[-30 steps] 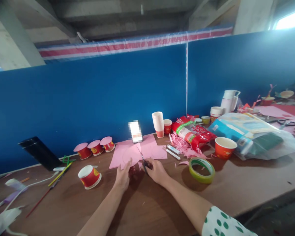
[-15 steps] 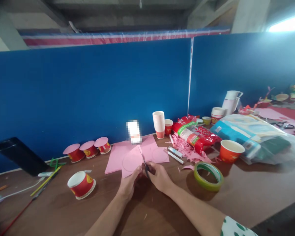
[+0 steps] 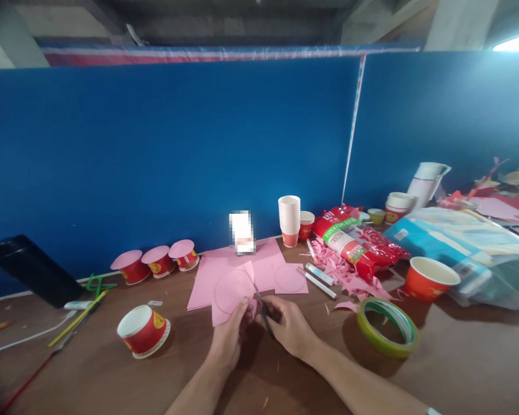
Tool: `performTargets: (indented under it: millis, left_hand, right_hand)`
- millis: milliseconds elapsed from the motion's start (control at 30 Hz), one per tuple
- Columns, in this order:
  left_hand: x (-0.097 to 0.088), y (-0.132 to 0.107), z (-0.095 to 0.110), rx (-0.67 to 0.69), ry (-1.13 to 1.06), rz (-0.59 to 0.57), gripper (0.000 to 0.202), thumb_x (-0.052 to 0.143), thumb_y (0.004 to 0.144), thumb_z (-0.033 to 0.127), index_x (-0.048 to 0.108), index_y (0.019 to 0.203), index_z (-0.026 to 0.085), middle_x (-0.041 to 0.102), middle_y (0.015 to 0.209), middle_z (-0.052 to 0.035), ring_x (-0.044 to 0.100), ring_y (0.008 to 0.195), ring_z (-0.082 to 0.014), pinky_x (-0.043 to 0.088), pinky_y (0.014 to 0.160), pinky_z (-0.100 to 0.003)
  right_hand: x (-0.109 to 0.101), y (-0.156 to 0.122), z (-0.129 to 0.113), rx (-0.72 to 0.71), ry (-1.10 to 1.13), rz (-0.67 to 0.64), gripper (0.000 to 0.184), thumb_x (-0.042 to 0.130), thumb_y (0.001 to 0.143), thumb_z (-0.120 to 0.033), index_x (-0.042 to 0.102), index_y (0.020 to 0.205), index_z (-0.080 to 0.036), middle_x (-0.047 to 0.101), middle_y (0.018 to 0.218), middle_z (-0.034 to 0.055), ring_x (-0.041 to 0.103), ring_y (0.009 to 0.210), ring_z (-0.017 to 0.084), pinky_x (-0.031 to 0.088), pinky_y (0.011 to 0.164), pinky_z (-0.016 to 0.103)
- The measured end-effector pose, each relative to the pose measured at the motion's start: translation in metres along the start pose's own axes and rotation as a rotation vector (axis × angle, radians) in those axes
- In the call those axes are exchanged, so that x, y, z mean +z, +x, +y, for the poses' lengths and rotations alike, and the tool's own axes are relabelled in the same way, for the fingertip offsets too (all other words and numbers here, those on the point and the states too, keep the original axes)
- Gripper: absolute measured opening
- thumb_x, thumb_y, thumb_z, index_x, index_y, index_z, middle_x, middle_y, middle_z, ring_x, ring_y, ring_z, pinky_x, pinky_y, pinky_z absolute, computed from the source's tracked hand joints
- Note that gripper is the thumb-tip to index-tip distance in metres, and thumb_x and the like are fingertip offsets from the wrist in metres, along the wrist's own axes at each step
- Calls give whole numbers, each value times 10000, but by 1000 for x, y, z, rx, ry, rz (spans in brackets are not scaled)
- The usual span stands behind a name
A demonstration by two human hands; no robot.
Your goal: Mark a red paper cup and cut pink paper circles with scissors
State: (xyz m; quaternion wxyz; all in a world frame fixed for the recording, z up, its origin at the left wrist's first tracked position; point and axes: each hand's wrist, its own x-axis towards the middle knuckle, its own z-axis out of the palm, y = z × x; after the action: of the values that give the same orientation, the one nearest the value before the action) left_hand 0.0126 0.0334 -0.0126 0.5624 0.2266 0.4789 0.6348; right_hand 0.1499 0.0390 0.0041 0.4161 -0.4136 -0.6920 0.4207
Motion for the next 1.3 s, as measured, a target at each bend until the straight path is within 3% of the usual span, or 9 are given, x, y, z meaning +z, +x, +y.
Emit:
performTargets:
  millis: [333, 1067, 1300]
  left_hand:
    - [2, -1, 4, 7, -43, -22, 292, 738, 579, 350, 662, 700, 95, 597, 609, -29, 528, 556, -104, 438, 542, -214]
    - [2, -4, 6, 18, 40, -4, 368, 717, 568, 435, 642, 666, 88, 581, 572, -43, 495, 516, -115, 402, 491, -227]
    - [2, -5, 6, 75, 50, -47, 314, 672, 634, 417, 623, 629, 107, 567, 561, -28, 487, 509, -109, 387, 485, -220]
  right_hand:
    - [0, 1, -3, 32, 33, -36, 315, 589, 754, -325, 641, 1024, -171, 668, 761, 40, 587, 697, 181, 464, 621, 245]
    - [0, 1, -1, 71, 55, -43, 326, 581, 759, -331, 632, 1036, -166, 666, 761, 43, 594, 710, 185, 474, 626, 255]
    - [-2, 2, -2, 57, 84, -67, 313, 577, 769, -314, 620, 1041, -164, 663, 786, 38, 592, 725, 179, 469, 640, 250]
